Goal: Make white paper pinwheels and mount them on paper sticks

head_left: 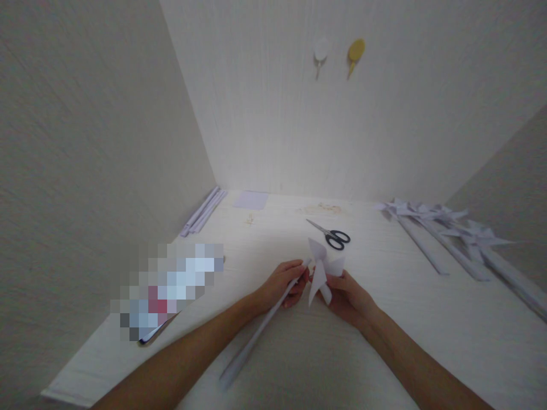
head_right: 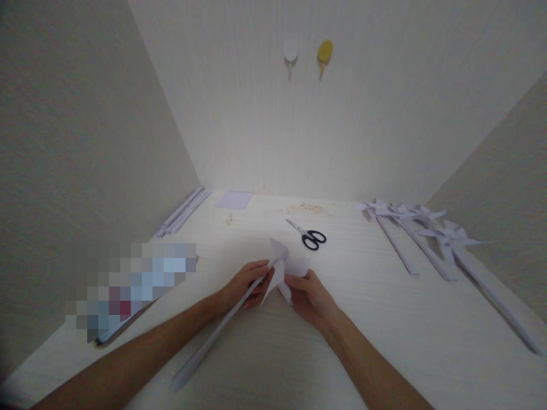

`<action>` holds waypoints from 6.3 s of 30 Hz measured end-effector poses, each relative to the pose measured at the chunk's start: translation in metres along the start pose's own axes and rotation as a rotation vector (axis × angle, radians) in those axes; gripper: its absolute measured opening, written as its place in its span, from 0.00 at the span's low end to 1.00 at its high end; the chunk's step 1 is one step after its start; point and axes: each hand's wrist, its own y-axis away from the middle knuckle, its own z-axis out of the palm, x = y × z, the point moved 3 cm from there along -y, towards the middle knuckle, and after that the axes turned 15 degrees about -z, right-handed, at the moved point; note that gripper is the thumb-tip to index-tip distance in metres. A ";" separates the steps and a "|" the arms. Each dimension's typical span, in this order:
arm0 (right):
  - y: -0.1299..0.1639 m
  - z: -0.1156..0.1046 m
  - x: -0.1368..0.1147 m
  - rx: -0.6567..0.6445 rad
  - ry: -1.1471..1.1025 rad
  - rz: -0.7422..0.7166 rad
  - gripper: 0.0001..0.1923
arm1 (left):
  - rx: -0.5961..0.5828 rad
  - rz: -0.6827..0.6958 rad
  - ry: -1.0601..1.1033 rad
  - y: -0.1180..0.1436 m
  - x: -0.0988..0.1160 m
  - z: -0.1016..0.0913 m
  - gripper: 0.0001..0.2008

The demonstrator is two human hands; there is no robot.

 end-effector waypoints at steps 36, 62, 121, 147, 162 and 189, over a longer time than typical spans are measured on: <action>0.001 -0.002 0.006 0.041 0.081 -0.133 0.11 | 0.055 0.039 -0.090 0.001 0.000 0.004 0.16; 0.000 -0.001 0.003 0.024 0.077 -0.111 0.08 | -0.376 -0.214 0.234 -0.001 -0.013 0.001 0.12; -0.002 0.003 0.001 0.168 0.319 -0.102 0.09 | -0.380 -0.171 0.182 -0.001 -0.009 0.012 0.12; -0.001 0.004 0.005 0.011 0.386 -0.192 0.09 | -0.275 -0.133 0.182 -0.003 -0.012 0.007 0.09; -0.001 -0.004 0.008 0.055 0.474 -0.252 0.10 | -0.179 -0.114 0.113 0.001 -0.009 0.012 0.13; -0.014 -0.035 -0.040 0.324 0.394 -0.357 0.13 | -0.428 -0.371 -0.569 0.023 0.003 -0.008 0.15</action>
